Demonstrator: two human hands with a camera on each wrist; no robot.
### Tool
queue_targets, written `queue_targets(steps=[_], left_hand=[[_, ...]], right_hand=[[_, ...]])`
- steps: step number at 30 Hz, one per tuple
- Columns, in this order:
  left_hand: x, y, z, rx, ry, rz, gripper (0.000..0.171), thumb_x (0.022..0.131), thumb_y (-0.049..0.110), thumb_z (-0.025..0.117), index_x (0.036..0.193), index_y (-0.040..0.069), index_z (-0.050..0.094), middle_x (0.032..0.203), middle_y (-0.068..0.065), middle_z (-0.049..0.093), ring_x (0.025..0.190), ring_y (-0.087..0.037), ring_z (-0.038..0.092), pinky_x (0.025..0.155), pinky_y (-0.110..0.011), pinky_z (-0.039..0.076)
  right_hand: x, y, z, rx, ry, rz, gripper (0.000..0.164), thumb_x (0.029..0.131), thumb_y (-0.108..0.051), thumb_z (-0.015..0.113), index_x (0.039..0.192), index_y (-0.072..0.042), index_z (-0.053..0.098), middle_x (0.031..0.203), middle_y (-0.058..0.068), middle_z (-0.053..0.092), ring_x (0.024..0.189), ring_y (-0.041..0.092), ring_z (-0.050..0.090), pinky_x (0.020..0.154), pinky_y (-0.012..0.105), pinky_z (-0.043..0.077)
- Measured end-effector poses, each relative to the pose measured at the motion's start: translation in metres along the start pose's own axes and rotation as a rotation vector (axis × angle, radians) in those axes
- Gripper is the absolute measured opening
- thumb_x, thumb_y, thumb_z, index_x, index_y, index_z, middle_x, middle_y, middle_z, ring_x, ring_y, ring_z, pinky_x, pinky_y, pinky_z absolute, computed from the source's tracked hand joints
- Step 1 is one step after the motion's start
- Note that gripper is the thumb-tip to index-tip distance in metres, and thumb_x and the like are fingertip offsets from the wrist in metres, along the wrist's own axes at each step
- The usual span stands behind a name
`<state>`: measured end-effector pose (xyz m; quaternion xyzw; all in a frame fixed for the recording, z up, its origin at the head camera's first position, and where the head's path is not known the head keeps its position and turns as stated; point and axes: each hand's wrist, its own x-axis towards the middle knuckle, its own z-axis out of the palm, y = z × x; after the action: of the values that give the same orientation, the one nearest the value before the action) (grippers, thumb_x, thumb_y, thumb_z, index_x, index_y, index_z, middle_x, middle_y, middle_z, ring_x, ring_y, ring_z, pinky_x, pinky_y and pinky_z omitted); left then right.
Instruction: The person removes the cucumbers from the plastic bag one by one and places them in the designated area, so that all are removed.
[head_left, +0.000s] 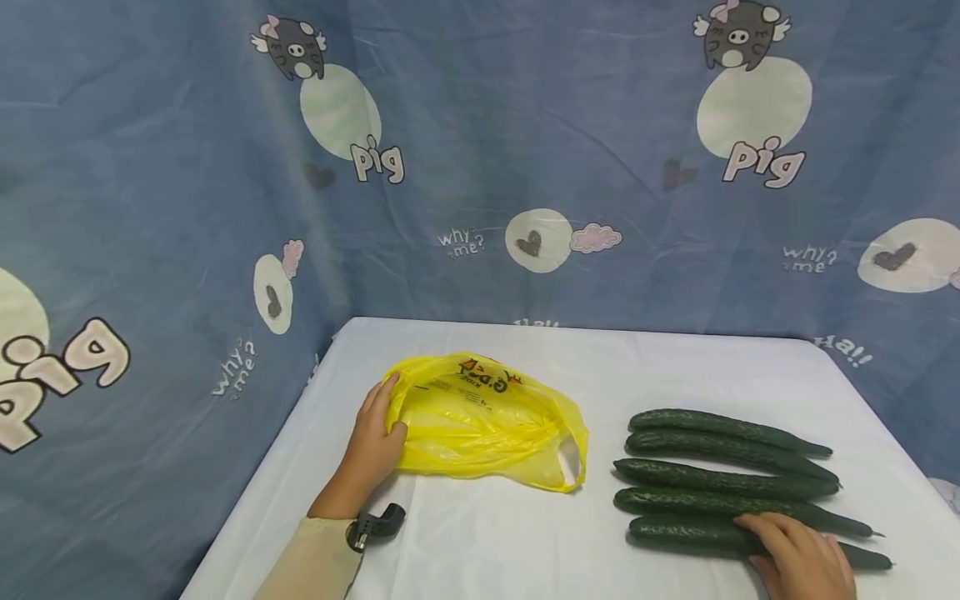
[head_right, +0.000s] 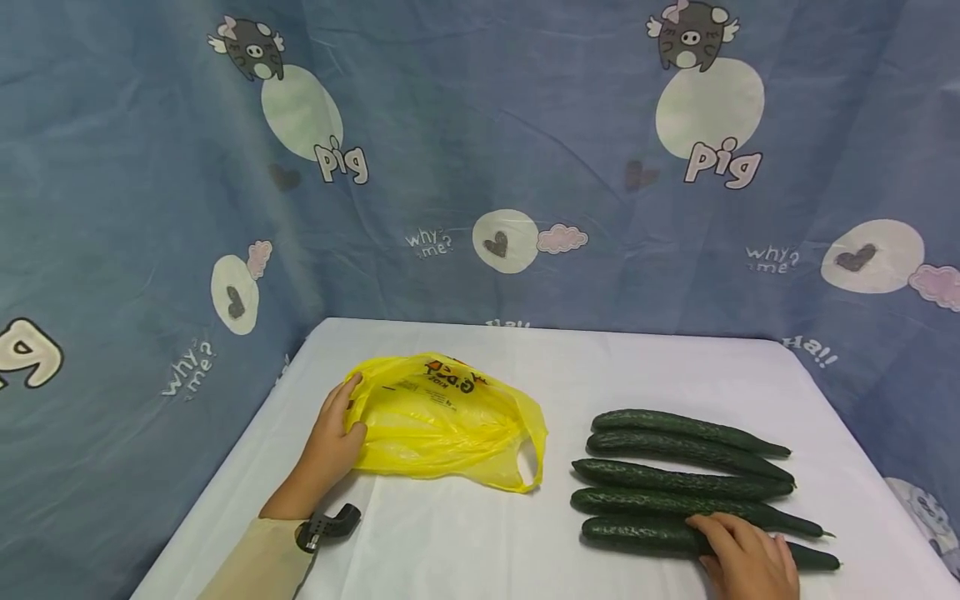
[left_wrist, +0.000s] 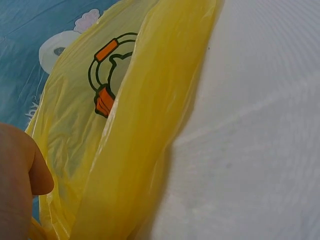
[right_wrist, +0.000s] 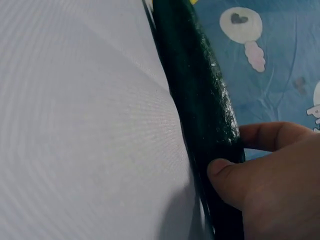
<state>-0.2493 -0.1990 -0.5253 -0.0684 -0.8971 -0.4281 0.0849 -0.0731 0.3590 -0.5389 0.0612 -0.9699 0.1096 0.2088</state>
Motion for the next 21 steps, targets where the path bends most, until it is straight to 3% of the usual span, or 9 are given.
queue_targets(steps=[3, 9, 17, 21], left_hand=[[-0.001, -0.002, -0.001, 0.008, 0.000, -0.006, 0.082, 0.095, 0.002, 0.048, 0.169, 0.025, 0.021, 0.173, -0.014, 0.019, 0.159, -0.042, 0.018, 0.122, -0.070, 0.022], [-0.002, -0.001, -0.004, -0.002, 0.006, 0.017, 0.082, 0.094, 0.000, 0.047, 0.169, 0.022, 0.021, 0.172, -0.015, 0.021, 0.159, -0.040, 0.019, 0.122, -0.068, 0.023], [-0.002, 0.002, -0.005, -0.009, 0.019, 0.001, 0.082, 0.095, 0.002, 0.048, 0.169, 0.025, 0.020, 0.171, -0.014, 0.021, 0.159, -0.038, 0.021, 0.123, -0.065, 0.024], [-0.003, 0.004, -0.003, -0.009, 0.045, -0.003, 0.080, 0.096, 0.004, 0.049, 0.168, 0.024, 0.024, 0.169, -0.016, 0.023, 0.157, -0.039, 0.023, 0.122, -0.066, 0.025]], right_hand=[[0.001, 0.000, 0.002, -0.017, 0.091, -0.073, 0.063, 0.048, 0.007, 0.096, 0.105, -0.014, 0.076, 0.101, 0.011, 0.071, 0.090, 0.035, 0.066, 0.073, 0.050, 0.045], [0.003, -0.002, 0.000, -0.006, 0.104, -0.042, 0.058, 0.050, 0.008, 0.095, 0.103, -0.005, 0.075, 0.098, 0.018, 0.066, 0.092, 0.038, 0.061, 0.080, 0.055, 0.043], [0.006, -0.009, -0.004, 0.002, -0.029, 0.070, 0.043, 0.072, -0.007, 0.089, 0.113, -0.002, 0.075, 0.109, 0.021, 0.067, 0.103, 0.040, 0.058, 0.089, 0.058, 0.039], [0.010, -0.011, -0.007, 0.051, -0.064, 0.092, 0.038, 0.081, -0.008, 0.084, 0.117, -0.001, 0.073, 0.114, 0.025, 0.065, 0.107, 0.045, 0.057, 0.096, 0.074, 0.035]])
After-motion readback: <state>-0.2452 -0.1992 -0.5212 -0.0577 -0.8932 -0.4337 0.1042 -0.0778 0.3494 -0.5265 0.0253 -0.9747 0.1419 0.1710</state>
